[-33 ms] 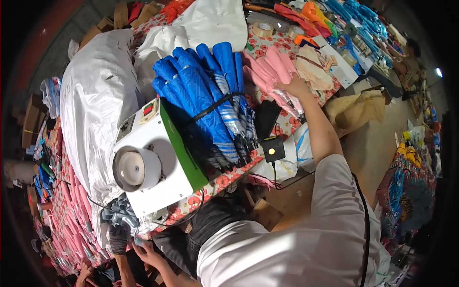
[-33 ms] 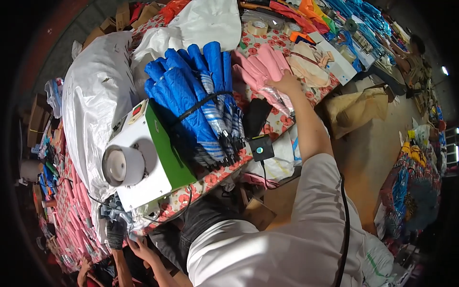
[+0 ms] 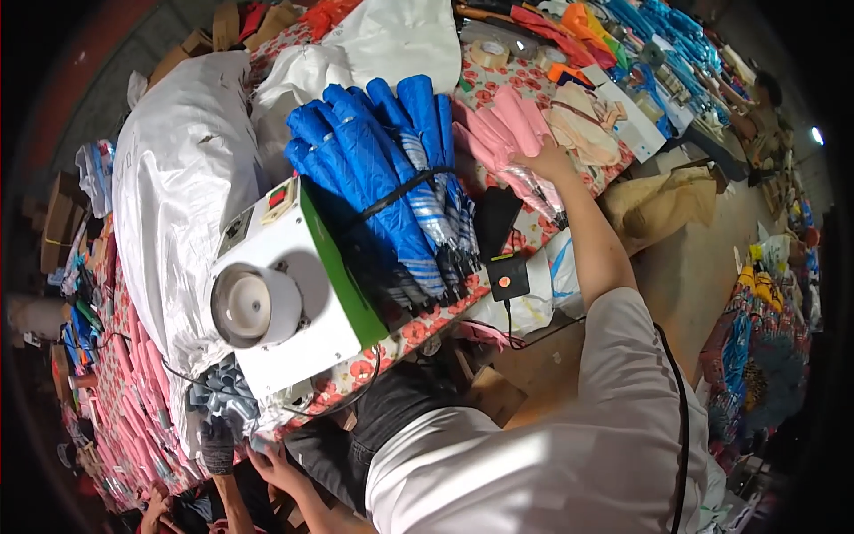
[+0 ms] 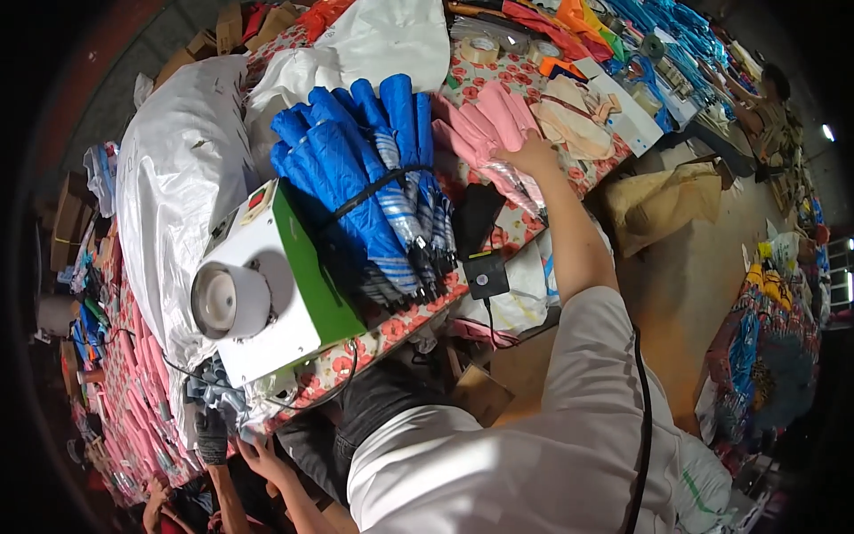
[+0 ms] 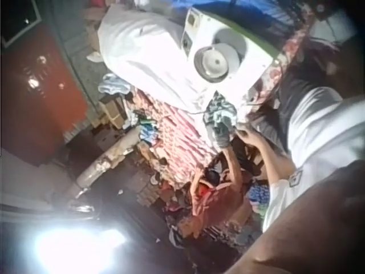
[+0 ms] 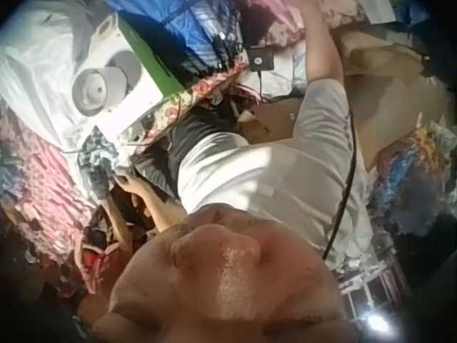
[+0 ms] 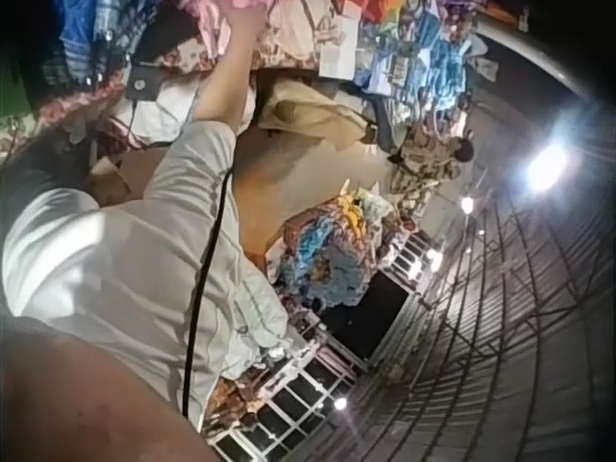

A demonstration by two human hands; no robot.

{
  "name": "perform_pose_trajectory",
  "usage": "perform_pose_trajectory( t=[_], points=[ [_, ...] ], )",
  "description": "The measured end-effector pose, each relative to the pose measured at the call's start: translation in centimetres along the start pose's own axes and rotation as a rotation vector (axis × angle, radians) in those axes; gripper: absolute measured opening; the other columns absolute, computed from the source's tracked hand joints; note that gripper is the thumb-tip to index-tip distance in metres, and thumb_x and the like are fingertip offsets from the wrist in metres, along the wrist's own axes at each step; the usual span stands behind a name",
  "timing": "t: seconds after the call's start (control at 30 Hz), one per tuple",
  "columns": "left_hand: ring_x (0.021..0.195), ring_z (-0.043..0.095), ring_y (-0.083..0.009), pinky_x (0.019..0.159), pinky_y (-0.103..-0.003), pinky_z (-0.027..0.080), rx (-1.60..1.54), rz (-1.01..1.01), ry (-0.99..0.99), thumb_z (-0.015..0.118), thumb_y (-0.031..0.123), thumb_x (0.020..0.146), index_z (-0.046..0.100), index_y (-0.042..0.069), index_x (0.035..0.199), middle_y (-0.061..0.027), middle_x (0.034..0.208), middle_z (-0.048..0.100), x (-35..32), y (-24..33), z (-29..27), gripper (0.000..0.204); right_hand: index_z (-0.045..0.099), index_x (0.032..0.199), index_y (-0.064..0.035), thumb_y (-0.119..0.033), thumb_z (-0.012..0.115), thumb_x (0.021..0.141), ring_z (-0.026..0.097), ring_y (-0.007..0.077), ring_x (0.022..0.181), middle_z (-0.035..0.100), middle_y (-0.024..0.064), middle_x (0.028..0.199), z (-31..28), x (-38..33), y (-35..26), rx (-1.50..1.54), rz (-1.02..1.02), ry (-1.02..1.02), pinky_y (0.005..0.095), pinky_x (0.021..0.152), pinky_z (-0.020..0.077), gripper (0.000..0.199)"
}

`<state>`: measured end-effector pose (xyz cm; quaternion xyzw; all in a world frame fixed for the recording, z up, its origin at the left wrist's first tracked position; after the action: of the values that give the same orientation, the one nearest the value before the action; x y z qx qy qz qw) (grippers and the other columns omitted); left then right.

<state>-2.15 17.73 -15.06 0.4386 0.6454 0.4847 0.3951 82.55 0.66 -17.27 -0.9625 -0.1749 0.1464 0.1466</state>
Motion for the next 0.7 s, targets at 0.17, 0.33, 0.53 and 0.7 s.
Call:
perform_pose_trajectory(
  t=[0.17,0.33,0.53,0.7],
  points=[
    [0.097,0.054,-0.0212,0.085,-0.032,0.049,-0.135,-0.149,-0.189,0.05,0.004,0.085,0.048,-0.002,0.126,-0.0141,0.114,0.056,-0.9,0.6,2.0,0.041,0.044,0.135,-0.0085,-0.07,0.066,0.064,0.04,0.0482,0.12,0.039,0.0253,0.137,-0.4,-4.9,-2.0,0.062,-0.043,0.197,0.0562,0.097,0.0372,0.096],
    [0.089,0.053,-0.0164,0.078,-0.027,0.046,-0.247,-0.19,-0.232,0.054,0.002,0.078,0.052,0.001,0.115,-0.0094,0.101,0.056,-2.2,0.9,2.6,0.037,0.047,0.133,-0.0085,-0.061,0.065,0.071,0.041,0.0462,0.118,0.04,0.0239,0.135,-1.0,-10.6,-0.7,-0.005,-0.083,0.451,0.0554,0.095,0.0379,0.083],
    [0.088,0.053,-0.0165,0.081,-0.029,0.045,-0.315,-0.204,-0.265,0.055,0.002,0.077,0.052,0.002,0.116,-0.0092,0.099,0.056,-3.8,0.1,2.9,0.039,0.052,0.124,-0.0062,-0.045,0.065,0.077,0.046,0.0448,0.11,0.046,0.0228,0.127,0.3,-17.8,0.7,0.0,-0.145,0.702,0.0506,0.092,0.0401,0.062],
    [0.088,0.053,-0.0166,0.082,-0.03,0.044,-0.337,-0.263,-0.276,0.055,0.001,0.076,0.051,0.003,0.117,-0.0091,0.099,0.056,-4.7,-0.9,2.9,0.041,0.052,0.118,-0.0021,-0.024,0.07,0.068,0.046,0.0431,0.113,0.044,0.0229,0.131,3.2,-25.2,-0.2,0.136,-0.347,0.676,0.0456,0.096,0.0391,0.057]
  ],
)
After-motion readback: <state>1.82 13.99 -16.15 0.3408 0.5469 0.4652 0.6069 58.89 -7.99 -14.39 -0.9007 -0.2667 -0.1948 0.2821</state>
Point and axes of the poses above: each hand's wrist, its own x-axis towards the middle knuckle, its own z-axis out of the palm, y = z × x, the point moved 7 cm from there along x, towards the middle knuckle
